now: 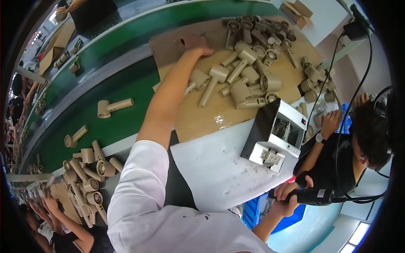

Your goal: The person assembles plastic hair dryer components by securing fan components and motor units into a hair dryer housing with screws using an electric screwdriver.

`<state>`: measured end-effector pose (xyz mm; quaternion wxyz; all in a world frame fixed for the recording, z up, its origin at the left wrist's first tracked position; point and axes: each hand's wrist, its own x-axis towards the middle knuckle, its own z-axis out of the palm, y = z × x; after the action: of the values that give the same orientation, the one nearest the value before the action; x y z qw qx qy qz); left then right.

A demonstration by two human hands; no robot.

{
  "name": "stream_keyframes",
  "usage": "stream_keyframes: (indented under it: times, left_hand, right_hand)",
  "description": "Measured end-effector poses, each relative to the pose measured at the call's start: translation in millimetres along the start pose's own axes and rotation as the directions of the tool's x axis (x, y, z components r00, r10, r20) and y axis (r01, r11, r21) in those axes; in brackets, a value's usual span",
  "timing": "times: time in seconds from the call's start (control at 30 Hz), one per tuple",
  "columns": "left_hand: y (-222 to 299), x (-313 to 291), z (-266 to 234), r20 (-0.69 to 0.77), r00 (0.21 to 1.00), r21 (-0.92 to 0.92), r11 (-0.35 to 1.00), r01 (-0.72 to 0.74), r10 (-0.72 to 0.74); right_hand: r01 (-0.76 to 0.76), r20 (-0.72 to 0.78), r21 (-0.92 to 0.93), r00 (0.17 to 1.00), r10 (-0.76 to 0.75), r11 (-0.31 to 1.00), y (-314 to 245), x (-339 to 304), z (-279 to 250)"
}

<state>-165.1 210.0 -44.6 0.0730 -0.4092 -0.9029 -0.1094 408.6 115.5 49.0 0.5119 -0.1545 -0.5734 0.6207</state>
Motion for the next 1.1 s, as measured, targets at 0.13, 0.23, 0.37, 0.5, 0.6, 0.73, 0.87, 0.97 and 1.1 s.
stream_keyframes:
  times: [0.13,0.23,0.37,0.5,0.6,0.73,0.87,0.97,1.1]
  left_hand:
    - [83,-73,-56,0.366,0.93,-0.075,0.997,-0.005,0.032]
    - [112,-107,-68,0.221,0.974,-0.118,0.992,-0.031,0.057]
    - [168,-145,-89,0.026,0.858,-0.289,0.825,-0.485,0.513]
    - [183,-126,-80,0.285,0.853,-0.228,0.896,-0.382,0.436]
    - [175,-117,-80,0.292,0.882,-0.242,0.921,-0.305,0.369]
    - [155,-125,-74,0.306,0.897,-0.285,0.93,-0.232,0.317]
    - [149,-153,-71,0.234,0.927,-0.254,0.938,-0.234,0.295]
    - [153,-187,-80,0.145,0.957,-0.207,0.954,-0.218,0.25]
    - [139,-226,-73,-0.406,0.863,-0.389,0.798,-0.461,0.301]
  right_hand:
    - [-0.017,-0.065,0.087,0.998,0.022,0.996,0,0,-4]
    - [-0.039,-0.034,0.097,0.998,0.043,0.994,1,4,-5]
    - [-0.046,-0.035,0.107,0.998,0.05,0.993,1,-1,-4]
    - [-0.037,-0.023,0.096,0.999,0.039,0.995,0,-5,-2]
    - [-0.025,-0.027,0.089,0.999,0.028,0.996,-3,-9,-1]
    - [-0.003,0.001,0.021,1.0,0.003,1.0,-3,-13,-7]
    - [-0.001,-0.009,0.029,1.0,0.001,1.0,-4,-15,-11]
    - [-0.005,0.002,0.041,1.0,0.005,0.999,-7,-16,-9]
    - [-0.022,0.03,0.037,0.999,0.021,0.999,-9,-18,-10]
